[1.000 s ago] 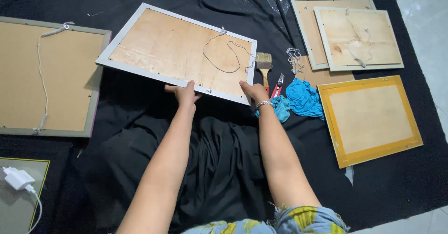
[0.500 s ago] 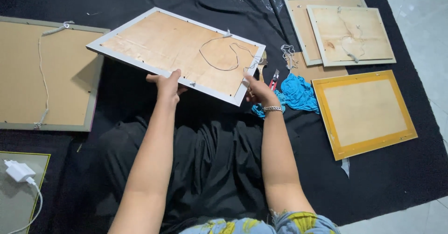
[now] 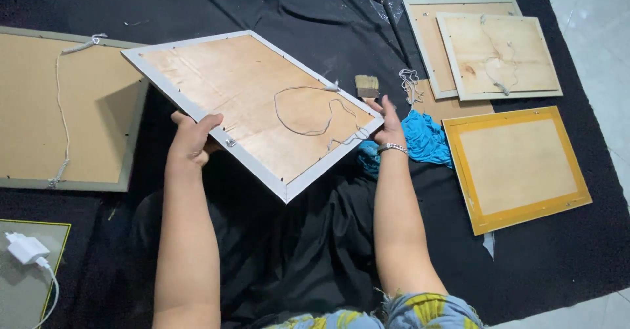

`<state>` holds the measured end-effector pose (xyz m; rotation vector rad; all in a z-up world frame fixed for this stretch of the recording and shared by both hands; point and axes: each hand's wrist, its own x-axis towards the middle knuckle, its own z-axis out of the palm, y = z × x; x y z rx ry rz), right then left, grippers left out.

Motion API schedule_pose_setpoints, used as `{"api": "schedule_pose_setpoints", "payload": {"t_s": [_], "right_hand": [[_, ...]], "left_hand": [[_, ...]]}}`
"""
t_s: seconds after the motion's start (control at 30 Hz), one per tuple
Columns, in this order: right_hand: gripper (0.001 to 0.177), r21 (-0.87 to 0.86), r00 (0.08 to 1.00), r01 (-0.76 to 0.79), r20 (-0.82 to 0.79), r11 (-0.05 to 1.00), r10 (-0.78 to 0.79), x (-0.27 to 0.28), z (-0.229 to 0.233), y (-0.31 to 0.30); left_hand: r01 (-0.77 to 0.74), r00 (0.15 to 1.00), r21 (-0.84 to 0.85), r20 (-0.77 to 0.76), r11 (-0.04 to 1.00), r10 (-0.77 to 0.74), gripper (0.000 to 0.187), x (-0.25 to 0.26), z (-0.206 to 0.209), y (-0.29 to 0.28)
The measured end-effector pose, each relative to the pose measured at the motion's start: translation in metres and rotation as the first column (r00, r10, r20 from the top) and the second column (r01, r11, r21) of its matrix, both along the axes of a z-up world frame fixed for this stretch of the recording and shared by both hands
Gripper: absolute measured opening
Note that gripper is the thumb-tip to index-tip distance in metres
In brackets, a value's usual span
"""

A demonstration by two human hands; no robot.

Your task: Attaching a hanging wire to the back of a picture frame by threading it through eyelets and tying it securely.

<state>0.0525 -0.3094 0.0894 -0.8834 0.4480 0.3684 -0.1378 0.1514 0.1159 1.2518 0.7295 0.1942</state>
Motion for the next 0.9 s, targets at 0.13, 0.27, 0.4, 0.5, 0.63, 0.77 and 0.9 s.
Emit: {"api": "schedule_pose_setpoints", "payload": {"t_s": [0.13,0.27,0.4,0.5,0.63,0.77,0.9], "right_hand": [[0.04,-0.103,0.998,0.059,0.044,0.993,-0.055,0.012,-0.024,-0.004],[0.029,-0.259,0.975,0.214,0.109,0.942,-0.192,-0.008,0.009,-0.006],[0.027,-0.244,0.93,0.339,0.231,0.908,-0.285,-0.004,-0.002,-0.04],[0.025,-0.105,0.864,0.498,0.142,0.861,-0.483,-0.017,0.028,-0.041],[0.062,-0.006,0.932,0.356,0.079,0.935,-0.354,-0.019,0.033,-0.065],[0.065,0.02,0.988,0.146,0.047,0.989,-0.146,-0.024,0.05,-0.065],[0.044,-0.034,0.993,-0.105,0.047,0.994,0.107,-0.032,0.065,-0.054]], "left_hand": [[-0.003,0.999,0.018,0.051,1.0,0.002,0.111,0.019,-0.043,0.016],[0.016,0.995,-0.023,0.104,1.0,-0.014,0.101,0.013,-0.009,-0.006],[0.092,0.979,-0.042,0.185,0.995,-0.083,0.077,0.022,0.001,-0.022],[0.132,0.976,-0.066,0.181,0.989,-0.119,0.078,0.036,0.0,-0.031],[0.187,0.966,-0.102,0.199,0.977,-0.164,0.076,0.058,-0.033,-0.019],[0.256,0.958,-0.123,0.167,0.959,-0.234,0.075,0.067,-0.043,-0.006],[0.371,0.928,-0.211,0.119,0.904,-0.353,0.078,0.071,-0.055,0.008]]}}
